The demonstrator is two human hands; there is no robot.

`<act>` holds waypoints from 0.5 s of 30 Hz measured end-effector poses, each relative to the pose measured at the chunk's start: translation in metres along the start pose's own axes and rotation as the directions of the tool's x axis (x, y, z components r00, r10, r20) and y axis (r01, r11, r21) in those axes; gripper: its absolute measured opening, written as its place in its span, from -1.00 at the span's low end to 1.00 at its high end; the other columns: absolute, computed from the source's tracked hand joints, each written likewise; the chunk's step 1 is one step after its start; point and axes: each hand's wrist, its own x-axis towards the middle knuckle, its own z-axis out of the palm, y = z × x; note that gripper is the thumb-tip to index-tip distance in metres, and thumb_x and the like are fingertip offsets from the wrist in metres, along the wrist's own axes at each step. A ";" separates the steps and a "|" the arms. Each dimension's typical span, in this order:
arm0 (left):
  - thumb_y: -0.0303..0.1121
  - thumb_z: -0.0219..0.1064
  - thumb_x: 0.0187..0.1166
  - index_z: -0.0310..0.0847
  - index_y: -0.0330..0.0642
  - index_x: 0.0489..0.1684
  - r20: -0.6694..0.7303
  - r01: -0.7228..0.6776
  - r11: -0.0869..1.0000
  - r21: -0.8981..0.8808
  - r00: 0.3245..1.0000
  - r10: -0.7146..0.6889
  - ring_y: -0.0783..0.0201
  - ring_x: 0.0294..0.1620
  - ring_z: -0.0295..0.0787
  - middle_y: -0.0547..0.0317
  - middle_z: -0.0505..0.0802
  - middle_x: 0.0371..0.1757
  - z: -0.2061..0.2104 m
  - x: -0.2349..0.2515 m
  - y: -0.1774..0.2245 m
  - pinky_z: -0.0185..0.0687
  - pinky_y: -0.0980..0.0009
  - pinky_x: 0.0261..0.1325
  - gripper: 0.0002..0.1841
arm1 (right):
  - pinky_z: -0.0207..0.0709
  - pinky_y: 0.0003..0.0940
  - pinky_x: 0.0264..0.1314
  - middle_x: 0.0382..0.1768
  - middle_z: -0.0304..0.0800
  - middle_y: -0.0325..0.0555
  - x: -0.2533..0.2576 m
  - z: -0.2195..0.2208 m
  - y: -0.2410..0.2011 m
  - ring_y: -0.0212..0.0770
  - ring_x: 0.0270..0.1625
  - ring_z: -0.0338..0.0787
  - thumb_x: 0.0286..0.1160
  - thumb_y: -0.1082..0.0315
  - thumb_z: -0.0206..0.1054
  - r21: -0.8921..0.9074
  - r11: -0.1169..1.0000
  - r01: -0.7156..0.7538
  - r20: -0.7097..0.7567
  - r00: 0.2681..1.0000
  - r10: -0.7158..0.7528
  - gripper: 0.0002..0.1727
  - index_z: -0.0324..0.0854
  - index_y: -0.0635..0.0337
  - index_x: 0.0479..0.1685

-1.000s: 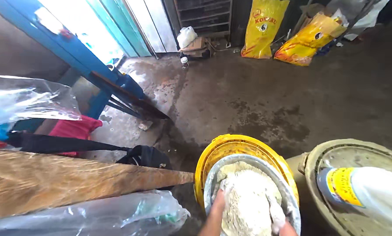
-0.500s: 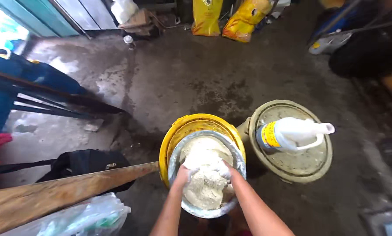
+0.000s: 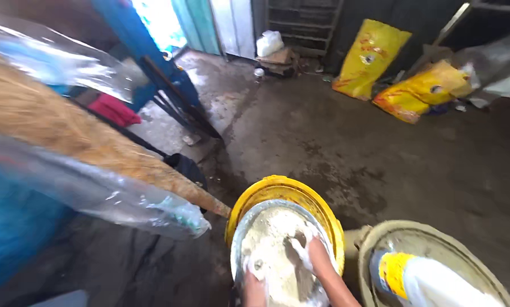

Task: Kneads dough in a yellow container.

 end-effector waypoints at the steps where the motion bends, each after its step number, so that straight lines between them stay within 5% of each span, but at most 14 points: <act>1: -0.26 0.43 0.56 0.24 -0.55 0.67 -0.038 0.034 0.999 -0.001 0.999 -0.034 -0.31 0.66 0.40 -0.54 0.48 0.60 0.005 -0.010 0.000 0.26 -0.10 0.73 -0.24 | 0.28 0.04 0.78 0.74 0.34 0.17 0.007 0.001 0.004 0.11 0.75 0.39 0.57 -0.15 0.35 0.011 1.000 0.020 0.000 1.000 -0.020 -0.23 0.45 0.13 0.67; 6: -0.22 0.40 0.58 0.07 -0.52 0.78 -0.174 0.142 0.988 -0.066 0.973 -0.151 -0.30 0.81 0.16 -0.50 0.22 0.78 0.057 -0.023 -0.015 0.10 -0.07 0.82 -0.15 | 0.35 0.01 0.73 0.60 0.52 0.21 0.034 0.008 0.024 0.07 0.64 0.55 0.47 -0.18 0.45 0.144 0.989 0.016 0.098 0.995 -0.031 -0.04 0.25 0.19 0.79; 10: -0.32 0.28 0.66 0.12 -0.46 0.77 -0.275 0.117 0.914 -0.387 0.932 -0.236 -0.27 0.79 0.20 -0.45 0.35 0.73 0.083 -0.002 -0.036 0.04 -0.11 0.82 -0.29 | 0.29 0.08 0.73 0.53 0.57 0.34 0.055 0.022 0.039 0.16 0.63 0.54 0.78 0.02 0.22 0.331 0.937 -0.115 0.233 0.972 0.037 -0.33 0.38 0.38 0.65; 15: -0.16 -0.11 0.90 0.15 -0.34 0.79 -0.112 0.201 0.692 -0.693 0.919 -0.379 -0.12 0.80 0.19 -0.30 0.35 0.76 0.094 0.007 -0.046 0.07 -0.06 0.82 -0.42 | 0.50 -0.10 0.52 0.40 0.66 0.24 0.054 0.036 0.038 -0.04 0.43 0.67 0.94 0.17 -0.07 0.574 0.767 -0.286 0.396 0.917 0.045 -0.50 0.47 0.39 0.51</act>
